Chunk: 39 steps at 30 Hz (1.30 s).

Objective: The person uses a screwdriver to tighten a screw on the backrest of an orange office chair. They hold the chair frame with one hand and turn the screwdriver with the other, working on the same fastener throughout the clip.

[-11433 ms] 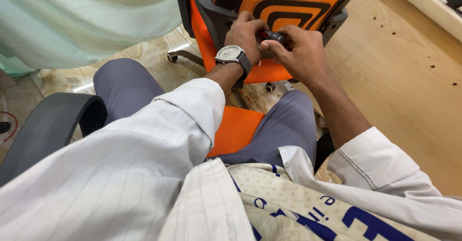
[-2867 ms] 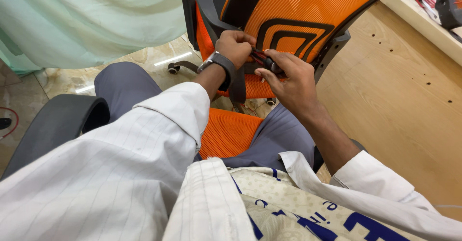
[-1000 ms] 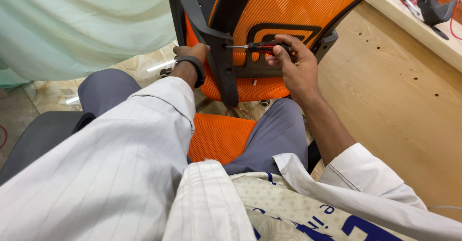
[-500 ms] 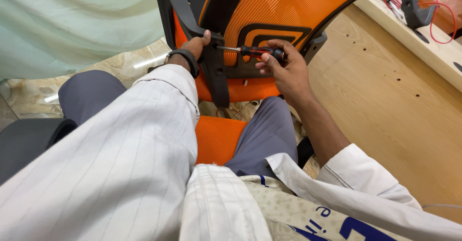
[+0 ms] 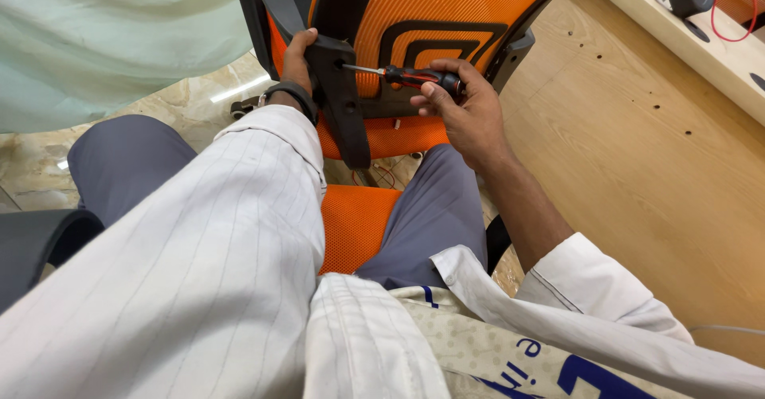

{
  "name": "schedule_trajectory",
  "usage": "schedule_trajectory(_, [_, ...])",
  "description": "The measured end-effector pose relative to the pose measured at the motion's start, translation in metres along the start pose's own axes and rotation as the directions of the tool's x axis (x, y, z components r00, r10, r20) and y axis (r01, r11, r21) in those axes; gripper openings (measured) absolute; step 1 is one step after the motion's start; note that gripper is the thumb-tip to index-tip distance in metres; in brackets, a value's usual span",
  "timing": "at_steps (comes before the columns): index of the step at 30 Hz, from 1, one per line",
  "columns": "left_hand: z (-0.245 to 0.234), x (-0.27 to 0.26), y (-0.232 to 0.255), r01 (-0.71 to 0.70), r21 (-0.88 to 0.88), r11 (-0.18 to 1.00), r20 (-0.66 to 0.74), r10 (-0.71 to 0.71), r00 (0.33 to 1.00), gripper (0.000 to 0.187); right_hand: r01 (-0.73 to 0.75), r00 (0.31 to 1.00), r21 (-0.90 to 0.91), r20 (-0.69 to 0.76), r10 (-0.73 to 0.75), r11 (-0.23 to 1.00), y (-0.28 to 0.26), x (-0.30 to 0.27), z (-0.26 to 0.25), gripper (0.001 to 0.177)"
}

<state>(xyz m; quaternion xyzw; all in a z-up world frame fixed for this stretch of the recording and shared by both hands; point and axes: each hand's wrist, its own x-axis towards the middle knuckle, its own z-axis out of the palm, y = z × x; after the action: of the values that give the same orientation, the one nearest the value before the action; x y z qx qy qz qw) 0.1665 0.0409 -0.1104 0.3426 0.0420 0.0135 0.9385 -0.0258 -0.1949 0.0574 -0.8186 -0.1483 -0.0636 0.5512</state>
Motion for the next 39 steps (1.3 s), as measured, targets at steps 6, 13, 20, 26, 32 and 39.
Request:
schedule_trajectory(6, [0.013, -0.067, 0.033, 0.127, 0.202, 0.971, -0.055, -0.118, 0.992, 0.073, 0.002, 1.000, 0.072, 0.008, -0.002, 0.997, -0.002, 0.001, -0.001, 0.036])
schedule_trajectory(13, [0.026, -0.114, 0.059, 0.300, 0.404, 0.864, -0.244, -0.215, 0.946, 0.092, 0.102, 0.993, -0.010, 0.060, -0.101, 0.995, -0.014, -0.004, 0.012, 0.031])
schedule_trajectory(20, [0.012, -0.118, 0.062, 0.287, 0.409, 0.866, -0.238, -0.202, 0.950, 0.099, 0.052, 0.998, -0.071, 0.043, -0.049, 0.996, -0.027, -0.012, 0.017, 0.030])
schedule_trajectory(26, [0.011, -0.132, 0.070, 0.301, 0.371, 0.879, -0.238, -0.223, 0.945, 0.104, 0.120, 0.991, -0.152, 0.075, -0.110, 0.981, -0.033, -0.010, 0.022, 0.030])
schedule_trajectory(32, [0.013, -0.145, 0.075, 0.319, 0.429, 0.845, -0.263, -0.220, 0.939, 0.107, 0.132, 0.990, -0.160, 0.078, -0.121, 0.978, -0.028, -0.011, 0.021, 0.030])
schedule_trajectory(39, [0.012, -0.129, 0.069, 0.305, 0.690, 0.656, -0.310, -0.113, 0.944, 0.106, 0.200, 0.978, -0.220, 0.104, -0.181, 0.955, -0.027, -0.012, 0.025, 0.027])
